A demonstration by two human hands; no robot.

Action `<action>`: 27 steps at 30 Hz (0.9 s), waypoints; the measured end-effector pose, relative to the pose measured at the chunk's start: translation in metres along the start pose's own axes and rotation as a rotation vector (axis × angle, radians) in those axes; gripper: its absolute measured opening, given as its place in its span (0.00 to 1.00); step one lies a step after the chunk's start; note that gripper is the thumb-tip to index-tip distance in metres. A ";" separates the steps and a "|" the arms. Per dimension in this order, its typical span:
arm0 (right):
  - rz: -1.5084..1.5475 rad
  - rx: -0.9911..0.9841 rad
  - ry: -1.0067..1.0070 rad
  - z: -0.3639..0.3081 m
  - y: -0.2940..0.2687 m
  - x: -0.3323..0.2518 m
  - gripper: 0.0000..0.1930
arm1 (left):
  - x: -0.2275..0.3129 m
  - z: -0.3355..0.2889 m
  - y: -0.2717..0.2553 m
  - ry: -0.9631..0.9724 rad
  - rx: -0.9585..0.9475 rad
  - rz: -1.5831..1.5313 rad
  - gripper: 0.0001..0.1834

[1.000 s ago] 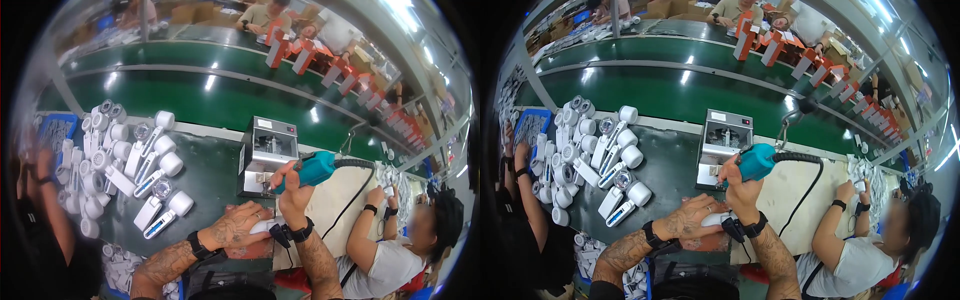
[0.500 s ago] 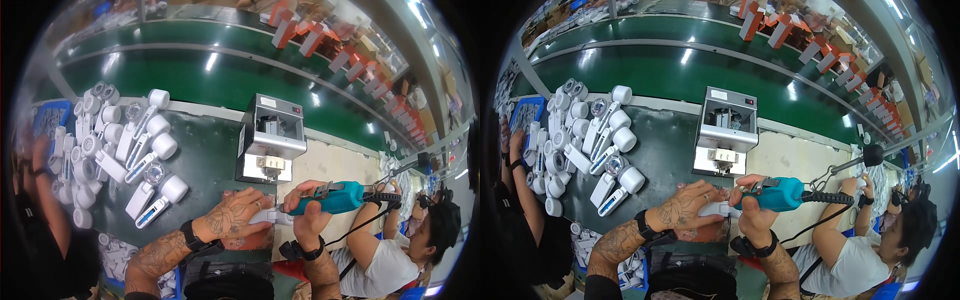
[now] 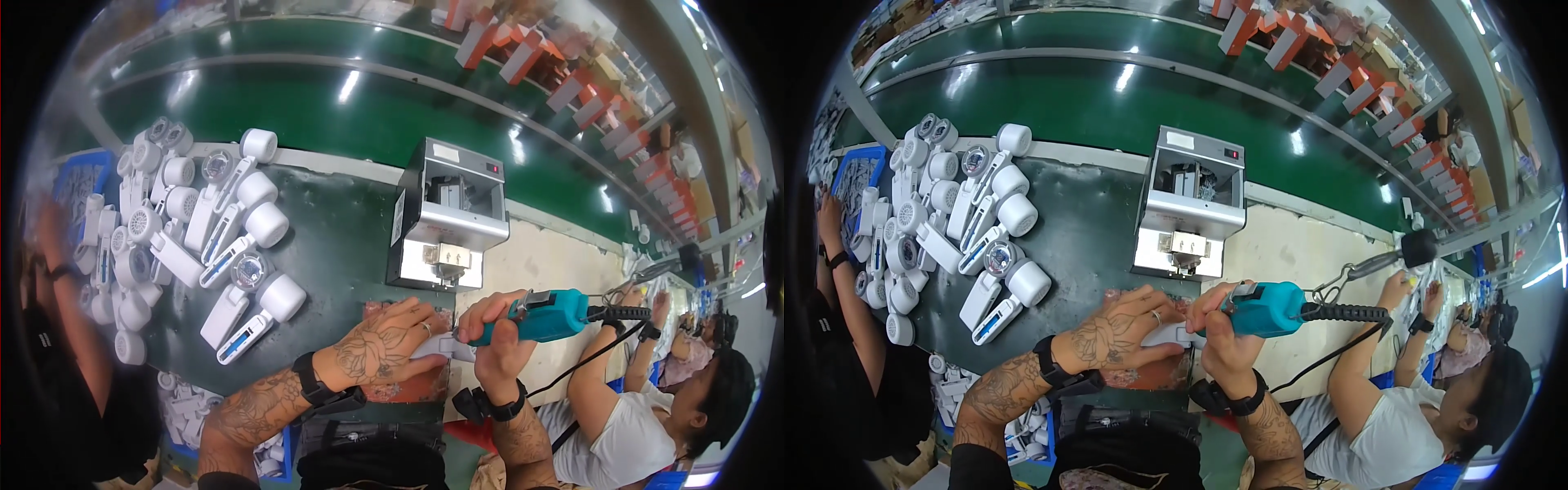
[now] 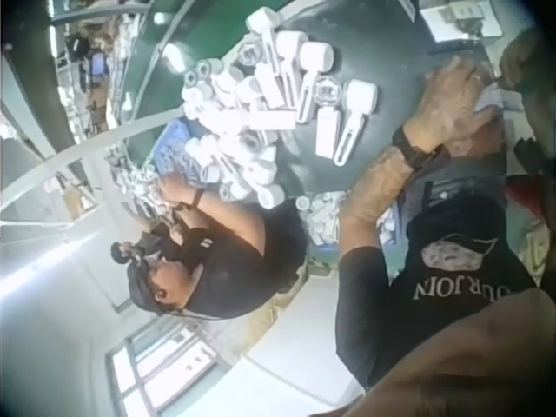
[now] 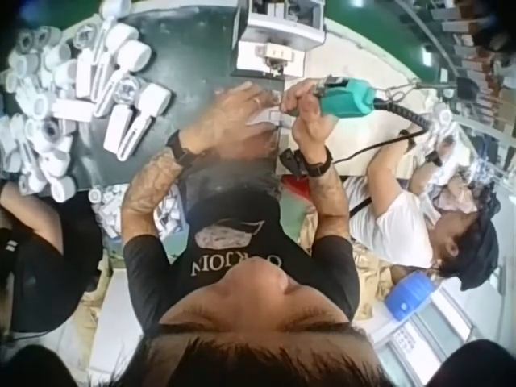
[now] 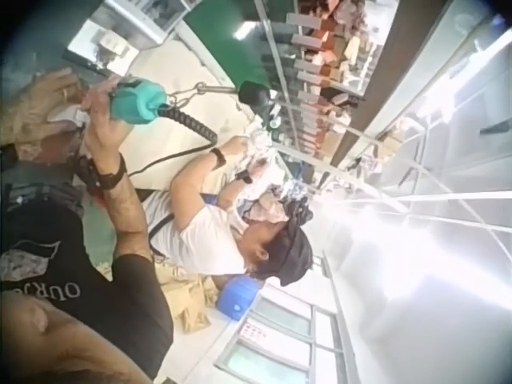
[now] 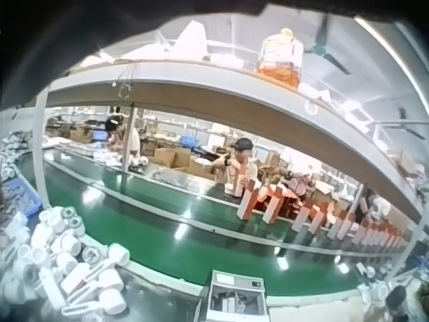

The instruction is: The person picks up a white plastic component, places it into a machine to retrieve a screw, and then uses a power screwdriver to drive the screw into the part before setting it aside.

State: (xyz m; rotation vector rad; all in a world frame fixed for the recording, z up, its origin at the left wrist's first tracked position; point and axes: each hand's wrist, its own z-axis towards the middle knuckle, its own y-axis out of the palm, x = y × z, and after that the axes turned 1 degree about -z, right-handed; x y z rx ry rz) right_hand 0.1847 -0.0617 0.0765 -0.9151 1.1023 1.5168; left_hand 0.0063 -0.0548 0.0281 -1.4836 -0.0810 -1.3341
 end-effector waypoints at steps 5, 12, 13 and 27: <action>-0.053 0.029 -0.024 0.007 -0.001 -0.009 0.29 | -0.007 -0.002 0.011 0.085 0.183 -0.004 0.23; -0.038 0.018 -0.215 0.062 0.026 0.005 0.25 | -0.004 -0.005 0.004 0.105 0.157 -0.026 0.23; -0.035 0.012 -0.223 0.064 0.025 0.009 0.25 | -0.002 -0.004 0.004 0.097 0.149 -0.005 0.23; -0.052 0.043 -0.070 -0.005 0.008 -0.029 0.31 | -0.006 -0.003 0.004 0.095 0.150 -0.014 0.19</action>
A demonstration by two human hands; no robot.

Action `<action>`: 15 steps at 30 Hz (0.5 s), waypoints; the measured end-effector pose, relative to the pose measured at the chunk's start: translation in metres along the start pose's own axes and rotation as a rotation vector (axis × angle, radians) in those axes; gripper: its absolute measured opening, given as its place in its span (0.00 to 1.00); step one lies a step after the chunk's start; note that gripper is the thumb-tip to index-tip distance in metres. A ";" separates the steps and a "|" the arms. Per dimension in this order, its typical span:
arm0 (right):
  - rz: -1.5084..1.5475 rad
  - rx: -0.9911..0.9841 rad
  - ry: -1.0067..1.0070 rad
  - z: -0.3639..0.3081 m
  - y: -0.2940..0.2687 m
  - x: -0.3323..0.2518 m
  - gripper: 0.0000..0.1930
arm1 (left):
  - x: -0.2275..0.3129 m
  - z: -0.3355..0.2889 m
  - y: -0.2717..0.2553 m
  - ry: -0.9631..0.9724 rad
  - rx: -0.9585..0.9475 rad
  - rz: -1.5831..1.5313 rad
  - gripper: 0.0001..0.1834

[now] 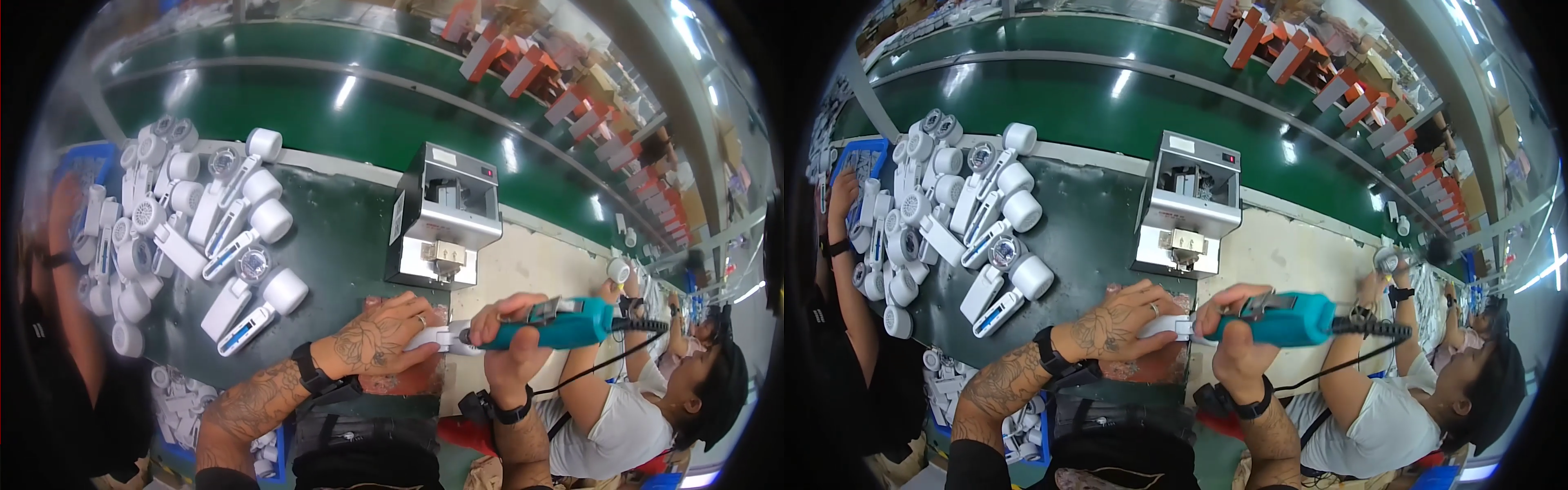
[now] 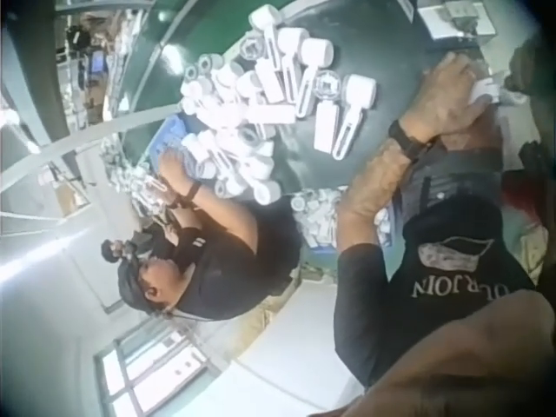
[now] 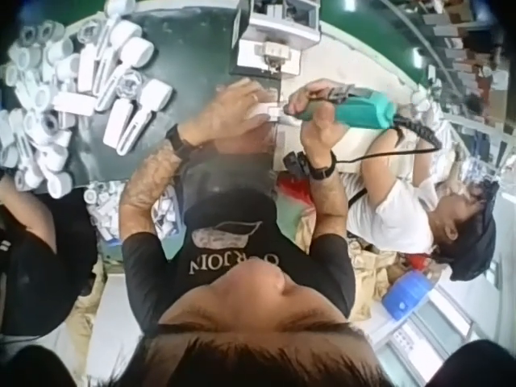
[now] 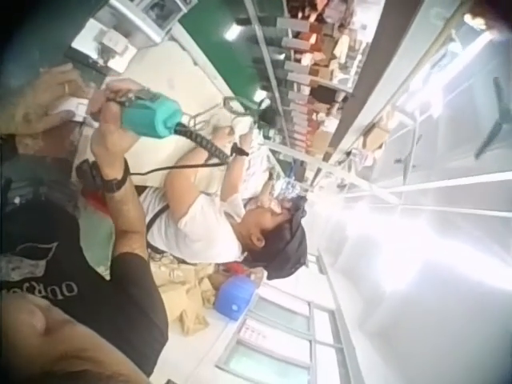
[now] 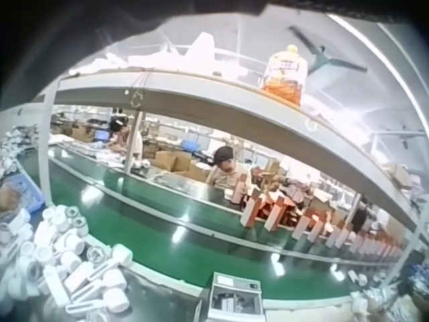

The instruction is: The person picks up a white plastic component, places it into a machine to retrieve a screw, and then uses a power screwdriver to drive the screw into the part before setting it aside.

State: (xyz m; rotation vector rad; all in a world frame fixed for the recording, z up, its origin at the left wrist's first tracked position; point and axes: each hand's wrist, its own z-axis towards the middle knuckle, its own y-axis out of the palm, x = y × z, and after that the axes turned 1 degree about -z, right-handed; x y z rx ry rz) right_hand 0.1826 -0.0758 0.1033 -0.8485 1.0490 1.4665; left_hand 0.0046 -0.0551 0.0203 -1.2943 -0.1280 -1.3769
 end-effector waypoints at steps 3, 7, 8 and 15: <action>-0.033 -0.011 0.011 -0.014 -0.010 0.000 0.32 | 0.000 0.003 0.001 -0.004 -0.018 -0.022 0.19; -0.027 -0.014 0.006 -0.021 -0.012 0.004 0.32 | 0.002 0.003 0.000 -0.006 -0.024 -0.050 0.19; -0.024 -0.010 0.007 -0.022 -0.013 0.005 0.32 | 0.003 0.003 -0.001 -0.021 -0.040 -0.054 0.19; 0.014 -0.042 0.031 -0.024 -0.016 0.019 0.28 | 0.004 0.001 -0.001 -0.061 -0.077 -0.057 0.20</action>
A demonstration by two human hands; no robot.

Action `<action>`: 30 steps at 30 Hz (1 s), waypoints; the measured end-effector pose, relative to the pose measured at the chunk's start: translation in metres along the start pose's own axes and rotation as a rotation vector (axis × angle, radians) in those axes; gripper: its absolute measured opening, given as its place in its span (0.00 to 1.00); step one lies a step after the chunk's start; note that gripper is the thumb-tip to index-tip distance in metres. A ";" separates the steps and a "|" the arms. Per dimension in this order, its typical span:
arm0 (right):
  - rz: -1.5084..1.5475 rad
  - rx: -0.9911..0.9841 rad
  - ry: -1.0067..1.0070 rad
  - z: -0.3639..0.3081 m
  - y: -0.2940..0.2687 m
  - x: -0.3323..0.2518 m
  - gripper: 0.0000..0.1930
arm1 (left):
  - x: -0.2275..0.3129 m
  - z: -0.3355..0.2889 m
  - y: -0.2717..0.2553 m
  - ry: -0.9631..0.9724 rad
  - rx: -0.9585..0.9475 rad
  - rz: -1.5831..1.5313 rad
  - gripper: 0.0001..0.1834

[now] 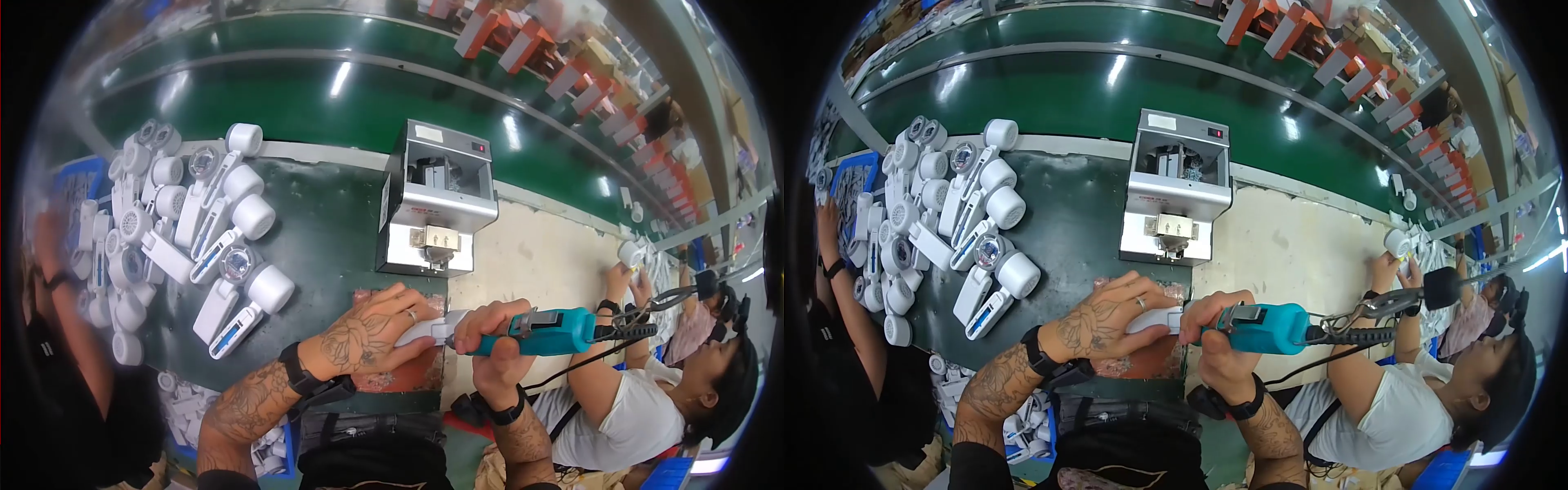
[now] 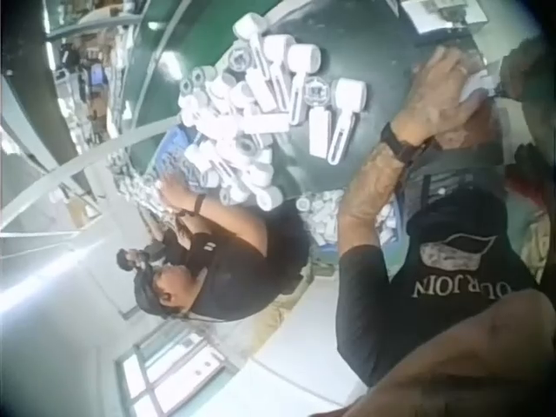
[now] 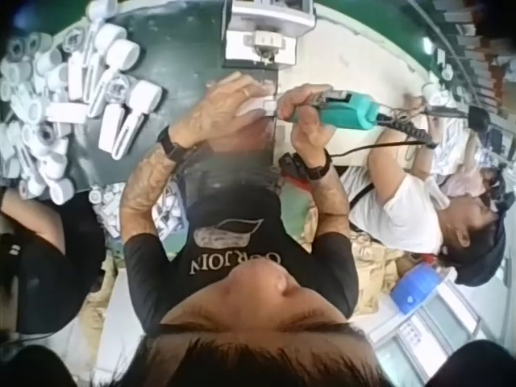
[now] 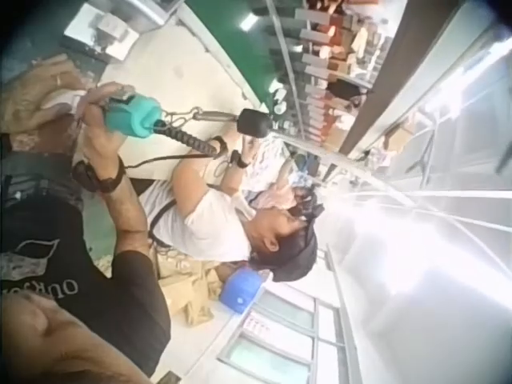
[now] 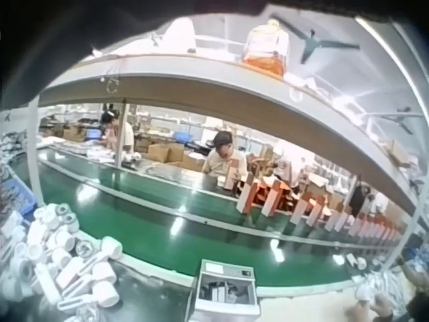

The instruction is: The person picks up a white plastic component, places it into a machine to retrieve a screw, and then uses a power screwdriver to drive the screw into the part before setting it aside.

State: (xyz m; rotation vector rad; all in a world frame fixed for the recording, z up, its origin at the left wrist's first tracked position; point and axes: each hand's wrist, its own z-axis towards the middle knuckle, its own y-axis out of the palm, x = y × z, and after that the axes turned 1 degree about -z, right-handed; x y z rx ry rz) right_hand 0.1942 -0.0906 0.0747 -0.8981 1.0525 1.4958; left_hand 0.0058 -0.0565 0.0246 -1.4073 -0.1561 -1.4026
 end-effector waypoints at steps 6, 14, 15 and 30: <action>0.106 0.002 0.048 0.000 -0.002 0.004 0.26 | 0.002 0.010 -0.002 0.026 -0.044 0.029 0.19; 0.087 0.071 -0.006 -0.007 -0.014 0.009 0.22 | 0.003 -0.003 0.002 0.123 0.066 0.142 0.19; 0.170 0.112 -0.086 -0.002 -0.023 0.000 0.21 | 0.013 0.001 0.003 0.164 0.003 0.231 0.18; -0.066 0.623 -0.262 0.086 -0.103 0.012 0.18 | -0.027 -0.190 -0.206 -0.545 1.260 0.328 0.21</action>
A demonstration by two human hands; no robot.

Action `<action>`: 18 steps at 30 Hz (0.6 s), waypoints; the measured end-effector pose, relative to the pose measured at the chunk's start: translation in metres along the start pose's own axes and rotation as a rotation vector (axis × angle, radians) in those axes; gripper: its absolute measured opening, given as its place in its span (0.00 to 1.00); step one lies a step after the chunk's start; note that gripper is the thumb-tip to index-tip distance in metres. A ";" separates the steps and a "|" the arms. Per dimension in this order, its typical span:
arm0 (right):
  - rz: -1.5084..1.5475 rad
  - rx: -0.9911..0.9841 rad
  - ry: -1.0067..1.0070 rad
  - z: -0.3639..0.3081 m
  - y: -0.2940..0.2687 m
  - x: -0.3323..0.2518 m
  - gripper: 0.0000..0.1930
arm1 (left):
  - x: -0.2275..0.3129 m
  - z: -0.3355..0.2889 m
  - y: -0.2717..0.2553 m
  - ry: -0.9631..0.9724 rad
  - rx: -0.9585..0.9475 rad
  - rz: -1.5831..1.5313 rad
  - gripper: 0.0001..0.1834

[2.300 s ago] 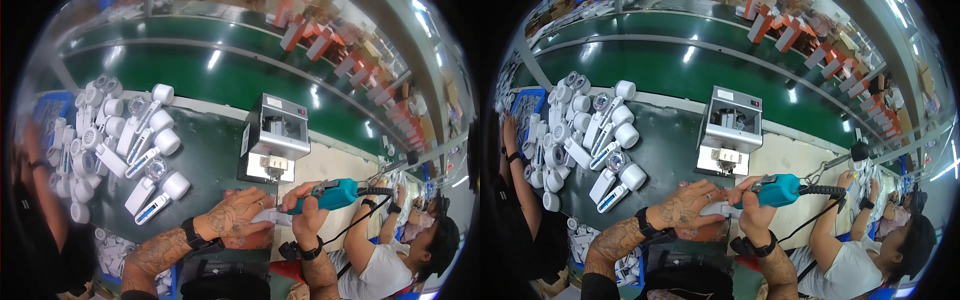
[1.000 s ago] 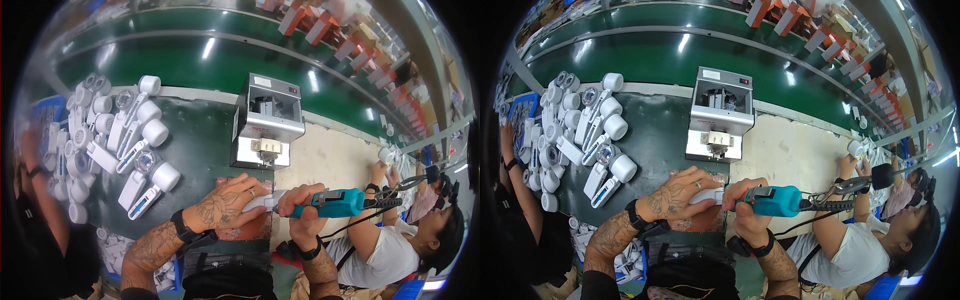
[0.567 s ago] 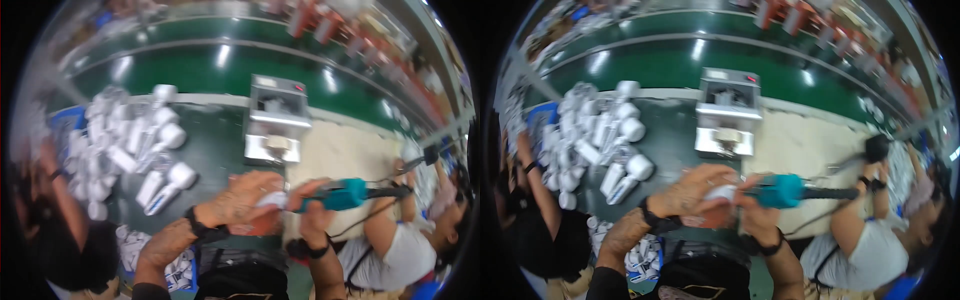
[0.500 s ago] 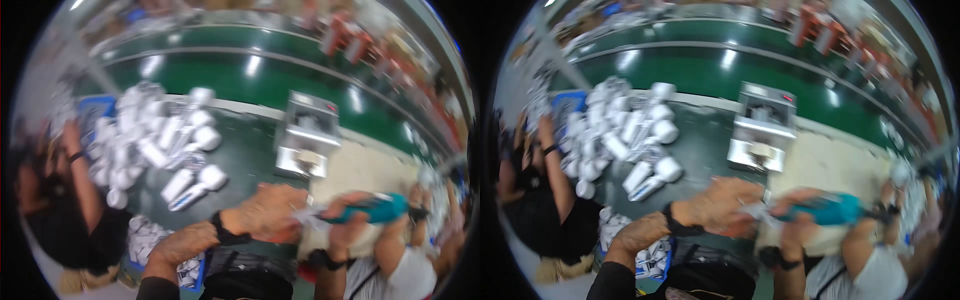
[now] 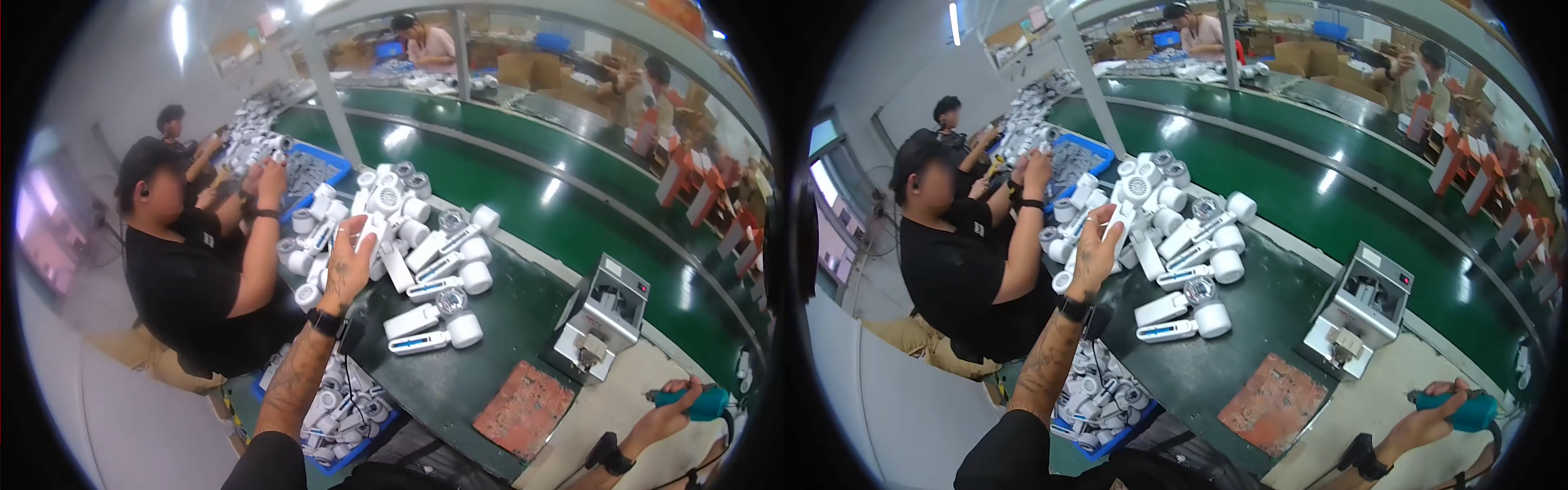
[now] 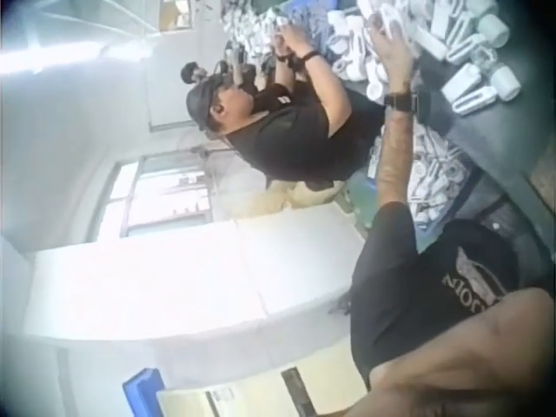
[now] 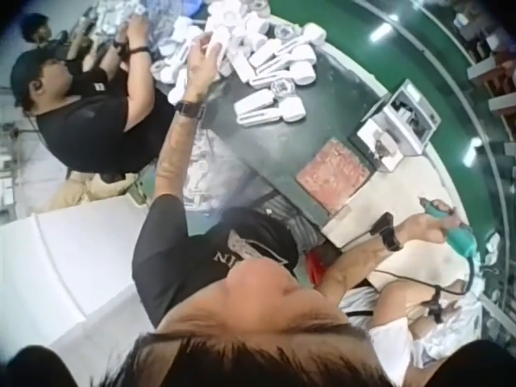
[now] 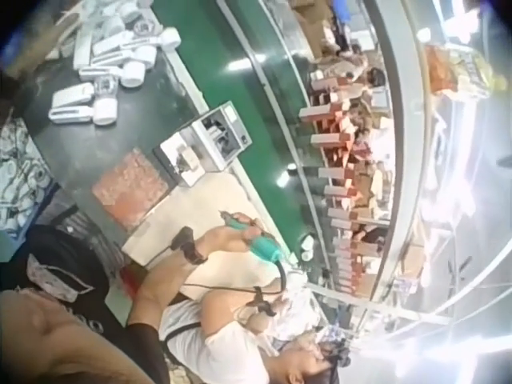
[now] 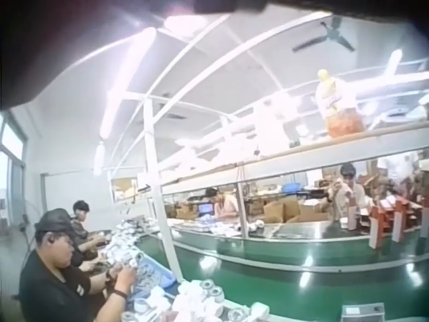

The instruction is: The person picks up a white plastic component, places it into a machine to retrieve a screw, and then uses a power screwdriver to drive the screw into the part before setting it aside.

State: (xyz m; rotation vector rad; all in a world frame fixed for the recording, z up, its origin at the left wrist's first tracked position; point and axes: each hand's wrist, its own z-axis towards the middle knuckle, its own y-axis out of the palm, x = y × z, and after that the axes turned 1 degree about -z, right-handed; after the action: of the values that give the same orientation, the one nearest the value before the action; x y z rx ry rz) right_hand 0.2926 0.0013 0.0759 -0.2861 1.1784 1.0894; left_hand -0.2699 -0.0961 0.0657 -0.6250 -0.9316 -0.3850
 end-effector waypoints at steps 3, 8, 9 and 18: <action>-0.054 0.000 0.049 -0.014 -0.005 0.015 0.16 | -0.030 0.031 -0.022 0.263 0.150 0.408 0.26; -0.227 -0.138 -0.001 -0.031 -0.011 0.024 0.16 | 0.065 -0.006 0.079 0.329 0.006 0.067 0.22; -0.207 -0.176 0.000 -0.037 -0.007 0.026 0.16 | 0.080 -0.023 0.099 0.295 -0.167 -0.119 0.21; -0.213 -0.347 -0.021 -0.071 0.017 0.015 0.21 | 0.128 -0.106 0.240 0.255 -0.562 -0.523 0.23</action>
State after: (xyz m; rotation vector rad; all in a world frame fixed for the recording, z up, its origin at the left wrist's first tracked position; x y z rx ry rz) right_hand 0.2367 -0.0309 0.0395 -0.6526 0.9123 1.1018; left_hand 0.0001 0.0123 0.0473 -0.8122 -0.7292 -1.1950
